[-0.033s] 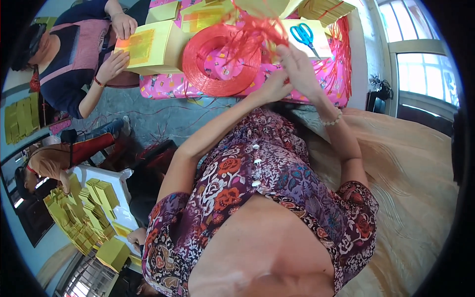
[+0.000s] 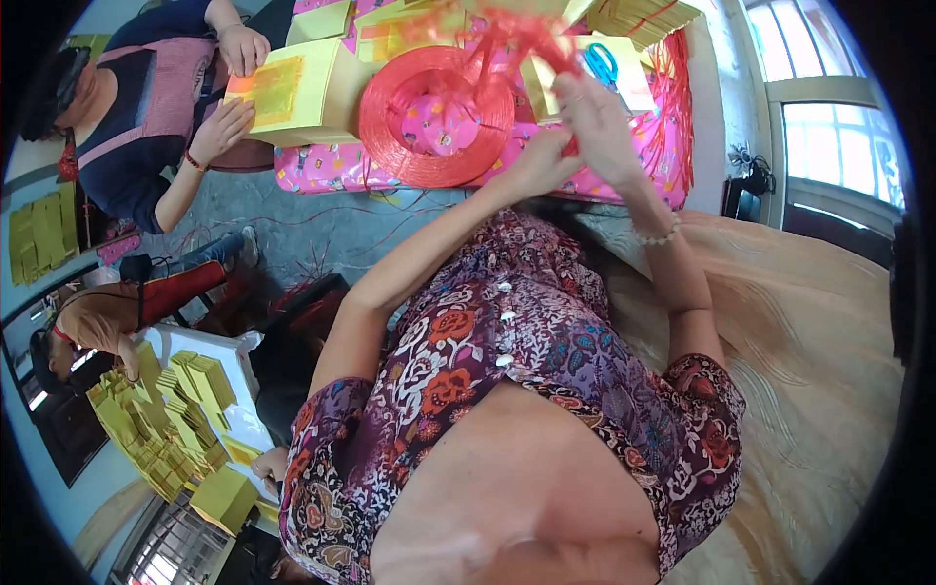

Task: Bundling stacks of yellow paper with red plastic ties and cutting them with scissors.

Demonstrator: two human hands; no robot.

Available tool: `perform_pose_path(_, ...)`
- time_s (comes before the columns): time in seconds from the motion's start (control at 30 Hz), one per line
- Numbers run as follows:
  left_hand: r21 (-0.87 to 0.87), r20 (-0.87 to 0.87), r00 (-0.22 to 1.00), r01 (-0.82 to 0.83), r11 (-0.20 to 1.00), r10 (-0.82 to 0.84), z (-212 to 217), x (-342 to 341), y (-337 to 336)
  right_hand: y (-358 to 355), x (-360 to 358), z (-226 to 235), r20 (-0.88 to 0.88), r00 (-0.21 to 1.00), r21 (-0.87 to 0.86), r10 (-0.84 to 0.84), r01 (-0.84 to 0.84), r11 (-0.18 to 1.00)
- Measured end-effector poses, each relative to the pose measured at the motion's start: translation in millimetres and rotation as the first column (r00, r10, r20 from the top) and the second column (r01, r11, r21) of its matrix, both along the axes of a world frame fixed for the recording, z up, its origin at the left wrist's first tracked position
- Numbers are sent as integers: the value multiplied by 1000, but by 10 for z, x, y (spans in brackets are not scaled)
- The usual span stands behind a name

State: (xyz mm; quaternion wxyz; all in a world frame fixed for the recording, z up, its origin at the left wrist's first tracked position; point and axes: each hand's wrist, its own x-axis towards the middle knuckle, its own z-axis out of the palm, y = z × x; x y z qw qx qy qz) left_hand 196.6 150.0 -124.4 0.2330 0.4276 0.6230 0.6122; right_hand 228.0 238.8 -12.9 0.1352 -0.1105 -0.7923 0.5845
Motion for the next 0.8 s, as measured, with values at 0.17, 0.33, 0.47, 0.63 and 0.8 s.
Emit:
perform_pose_path(0.17,-18,296,954,-38,999,42,457,-87,-136,177,-145,551,-233,973,-381,5,-96,920)
perform_pose_path(0.33,-22,301,953,-35,999,40,452,-102,-337,150,-244,1180,-517,848,-437,-119,-141,889)
perform_pose_path(0.47,-340,215,976,41,939,36,363,-185,-677,406,-201,1247,-520,837,-523,-171,-153,839)
perform_pose_path(0.63,-433,0,1000,-27,901,30,-30,-44,-1332,1274,354,1277,-512,806,-588,-296,-78,805)
perform_pose_path(0.8,-648,89,996,79,758,-27,52,-61,-1764,1634,803,753,-255,762,-729,-595,253,636)
